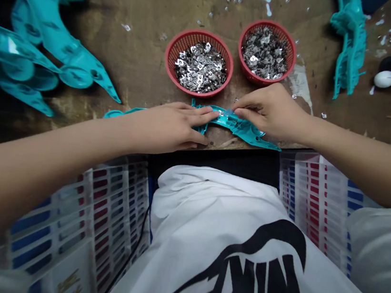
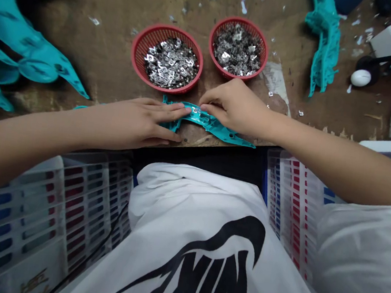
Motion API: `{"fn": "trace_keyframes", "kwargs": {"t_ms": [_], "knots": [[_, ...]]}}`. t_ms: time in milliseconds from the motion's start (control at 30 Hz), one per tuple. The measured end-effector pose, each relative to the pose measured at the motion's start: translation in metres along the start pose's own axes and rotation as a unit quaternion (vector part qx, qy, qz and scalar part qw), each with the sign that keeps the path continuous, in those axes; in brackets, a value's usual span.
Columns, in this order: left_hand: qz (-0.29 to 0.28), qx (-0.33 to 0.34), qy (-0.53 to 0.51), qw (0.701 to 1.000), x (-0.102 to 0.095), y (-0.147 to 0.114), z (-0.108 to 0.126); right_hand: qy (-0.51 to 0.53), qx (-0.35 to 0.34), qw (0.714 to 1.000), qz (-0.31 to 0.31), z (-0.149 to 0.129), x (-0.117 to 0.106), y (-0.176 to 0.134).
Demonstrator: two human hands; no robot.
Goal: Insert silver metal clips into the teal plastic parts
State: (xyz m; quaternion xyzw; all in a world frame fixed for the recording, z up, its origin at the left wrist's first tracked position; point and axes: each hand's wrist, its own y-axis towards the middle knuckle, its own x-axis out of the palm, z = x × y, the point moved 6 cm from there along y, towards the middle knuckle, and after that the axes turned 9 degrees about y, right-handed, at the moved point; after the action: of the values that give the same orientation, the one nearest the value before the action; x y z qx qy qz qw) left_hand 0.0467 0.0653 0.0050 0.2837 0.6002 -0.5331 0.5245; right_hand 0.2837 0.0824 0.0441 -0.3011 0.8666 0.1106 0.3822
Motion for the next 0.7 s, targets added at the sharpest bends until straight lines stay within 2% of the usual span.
{"fn": "trace_keyframes", "kwargs": {"t_ms": [133,233,400,533,633,700], "knots": [[0.007,-0.009,-0.020,1.000,0.003,0.000,-0.003,-0.009,0.017,1.000,0.021,0.001,-0.012,0.001],[0.013,-0.008,-0.030,0.999,0.005,0.000,-0.005,-0.053,0.013,0.998,0.024,0.005,-0.023,0.002],[0.011,-0.006,-0.035,0.999,0.006,-0.001,-0.005,-0.178,-0.014,0.983,-0.044,0.037,-0.014,-0.003],[0.016,-0.008,-0.041,0.999,0.005,-0.002,-0.004,-0.183,-0.034,0.982,-0.045,0.056,-0.008,-0.010],[0.011,-0.005,-0.023,1.000,0.003,-0.003,0.002,-0.191,-0.032,0.981,-0.024,0.047,-0.008,-0.010],[0.004,-0.006,-0.014,1.000,0.002,-0.003,0.008,-0.180,-0.033,0.982,-0.037,0.032,-0.002,-0.008]]}}
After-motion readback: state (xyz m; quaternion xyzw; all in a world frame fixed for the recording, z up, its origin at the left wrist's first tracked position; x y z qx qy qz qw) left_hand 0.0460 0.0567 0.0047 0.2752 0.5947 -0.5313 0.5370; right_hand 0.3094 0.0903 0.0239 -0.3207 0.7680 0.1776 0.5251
